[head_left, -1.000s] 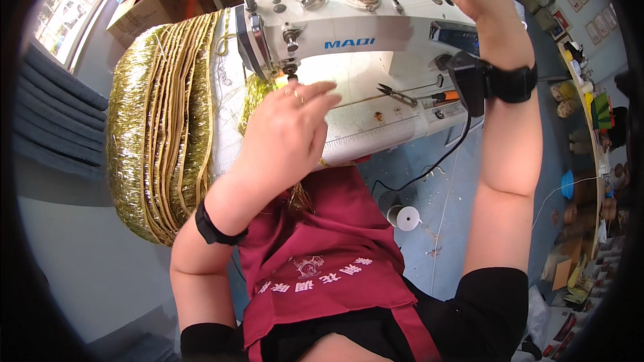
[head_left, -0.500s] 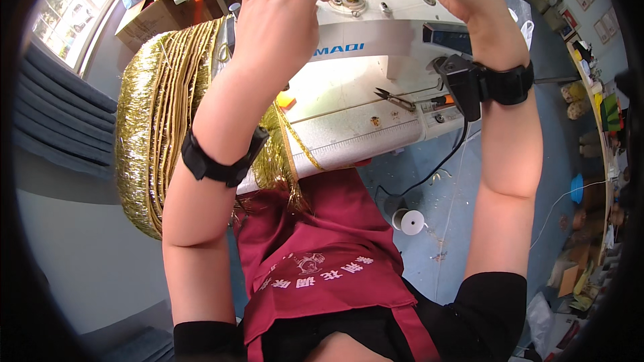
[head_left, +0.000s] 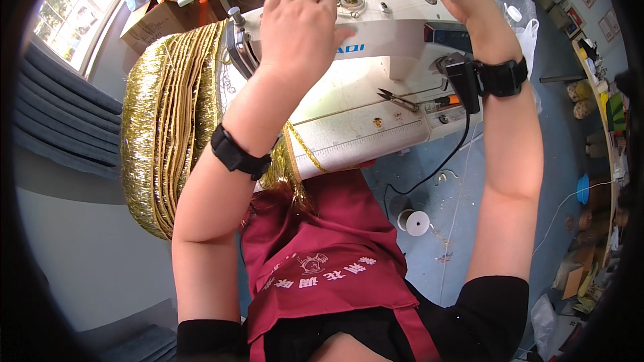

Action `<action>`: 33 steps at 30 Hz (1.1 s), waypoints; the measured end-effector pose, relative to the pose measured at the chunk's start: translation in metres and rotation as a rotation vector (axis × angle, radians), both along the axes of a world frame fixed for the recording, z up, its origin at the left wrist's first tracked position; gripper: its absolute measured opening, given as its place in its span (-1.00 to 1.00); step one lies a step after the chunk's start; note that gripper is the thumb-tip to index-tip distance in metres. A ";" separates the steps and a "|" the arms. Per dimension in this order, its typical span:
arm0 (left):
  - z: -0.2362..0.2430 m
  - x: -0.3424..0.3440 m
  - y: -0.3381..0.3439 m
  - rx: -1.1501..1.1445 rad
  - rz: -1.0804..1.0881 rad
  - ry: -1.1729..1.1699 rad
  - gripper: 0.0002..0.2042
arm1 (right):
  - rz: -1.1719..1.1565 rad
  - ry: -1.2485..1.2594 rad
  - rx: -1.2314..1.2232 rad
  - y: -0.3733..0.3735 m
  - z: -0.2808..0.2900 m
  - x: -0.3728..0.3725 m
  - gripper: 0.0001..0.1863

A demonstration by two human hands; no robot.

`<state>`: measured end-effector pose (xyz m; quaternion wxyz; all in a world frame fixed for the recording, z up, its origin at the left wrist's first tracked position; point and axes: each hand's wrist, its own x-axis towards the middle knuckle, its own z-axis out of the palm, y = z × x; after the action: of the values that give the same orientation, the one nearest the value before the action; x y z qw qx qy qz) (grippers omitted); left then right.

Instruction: The person threads a sewing machine with gold thread, winds the bobbin, and prepares the machine for sewing. They guide the thread through the machine's tensioners and needle area, then wind the bobbin and place it into the machine.

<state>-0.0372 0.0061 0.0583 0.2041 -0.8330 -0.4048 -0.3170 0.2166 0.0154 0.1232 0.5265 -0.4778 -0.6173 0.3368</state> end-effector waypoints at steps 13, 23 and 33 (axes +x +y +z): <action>-0.063 -0.014 -0.081 -0.368 -0.277 -0.093 -0.75 | -0.619 0.076 0.461 -0.084 -0.134 -0.039 -0.81; -0.073 -0.028 -0.074 -0.345 -0.324 -0.211 -0.86 | -0.235 0.972 -0.194 -0.077 -0.185 -0.134 -0.57; -0.082 -0.029 -0.046 -0.441 -0.272 -0.205 -0.67 | -0.001 0.697 -0.322 -0.088 -0.182 -0.120 -0.79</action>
<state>-0.0658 -0.0402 -0.0242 -0.0687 -0.8675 -0.3672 -0.3284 0.0971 -0.0729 -0.0586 0.6232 -0.4114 -0.3403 0.5715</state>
